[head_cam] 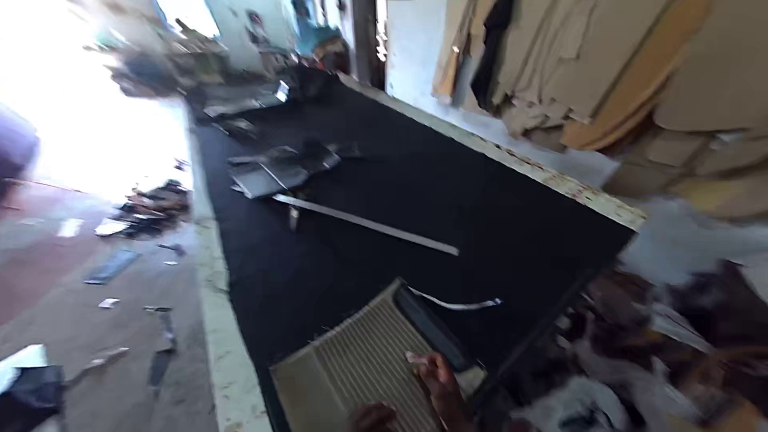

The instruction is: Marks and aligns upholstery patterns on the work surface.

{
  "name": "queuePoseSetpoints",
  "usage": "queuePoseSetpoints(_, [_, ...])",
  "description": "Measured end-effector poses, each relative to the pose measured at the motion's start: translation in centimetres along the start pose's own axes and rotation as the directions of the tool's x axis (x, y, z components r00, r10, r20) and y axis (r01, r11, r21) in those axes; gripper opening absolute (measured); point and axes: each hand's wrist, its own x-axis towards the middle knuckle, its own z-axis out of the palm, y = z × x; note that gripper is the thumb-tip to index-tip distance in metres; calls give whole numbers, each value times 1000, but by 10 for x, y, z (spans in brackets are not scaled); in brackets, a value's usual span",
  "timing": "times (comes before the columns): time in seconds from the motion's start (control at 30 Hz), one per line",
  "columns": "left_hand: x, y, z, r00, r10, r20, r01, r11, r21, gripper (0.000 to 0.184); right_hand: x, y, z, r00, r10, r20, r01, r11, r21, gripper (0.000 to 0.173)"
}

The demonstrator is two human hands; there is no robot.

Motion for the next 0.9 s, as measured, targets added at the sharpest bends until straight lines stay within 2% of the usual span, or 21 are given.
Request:
queuePoseSetpoints(0.03, [5, -6, 0, 998, -8, -64, 2, 995, -97, 45, 3, -2, -2, 998, 59, 4, -59, 997, 48, 27])
queuePoseSetpoints(0.1, [28, -6, -8, 973, -104, -208, 51, 969, -242, 44, 10, -3, -6, 991, 135, 20, -136, 981, 137, 27])
queuePoseSetpoints(0.17, [60, 4, -11, 884, -254, -393, 133, 941, -311, 48, 13, -1, -8, 982, 183, 33, -186, 956, 227, 27])
queuePoseSetpoints(0.23, [100, 14, -9, 779, -386, -494, 206, 902, -379, 48, 16, -1, -8, 974, 221, 47, -224, 922, 315, 26])
queuePoseSetpoints(0.37, [165, 27, 10, 662, -597, -453, 200, 723, -661, 46, 21, -11, -14, 936, 338, 97, -346, 838, 421, 22])
queuePoseSetpoints(0.47, [183, 25, 23, 639, -638, -429, 130, 640, -758, 52, 29, -36, -27, 860, 478, 181, -505, 743, 438, 24])
queuePoseSetpoints(0.53, [184, 24, 27, 630, -621, -466, 131, 676, -725, 55, 35, -55, -48, 823, 513, 245, -568, 755, 327, 23])
queuePoseSetpoints(0.6, [184, 22, 31, 638, -578, -509, 197, 762, -617, 54, 42, -67, -82, 801, 511, 312, -569, 811, 133, 21])
queuePoseSetpoints(0.63, [184, 20, 36, 653, -539, -532, 258, 819, -512, 53, 44, -68, -103, 791, 515, 330, -562, 825, 60, 22])
queuePoseSetpoints(0.7, [185, 19, 45, 708, -426, -563, 384, 902, -198, 52, 46, -66, -144, 787, 515, 339, -561, 826, 49, 21])
queuePoseSetpoints(0.77, [192, 25, 52, 743, -381, -550, 484, 874, 47, 58, 48, -67, -181, 819, 495, 290, -542, 833, 111, 20])
queuePoseSetpoints(0.9, [208, 40, 59, 713, -429, -555, 614, 764, 199, 81, 51, -73, -235, 873, 467, 140, -487, 851, 197, 16])
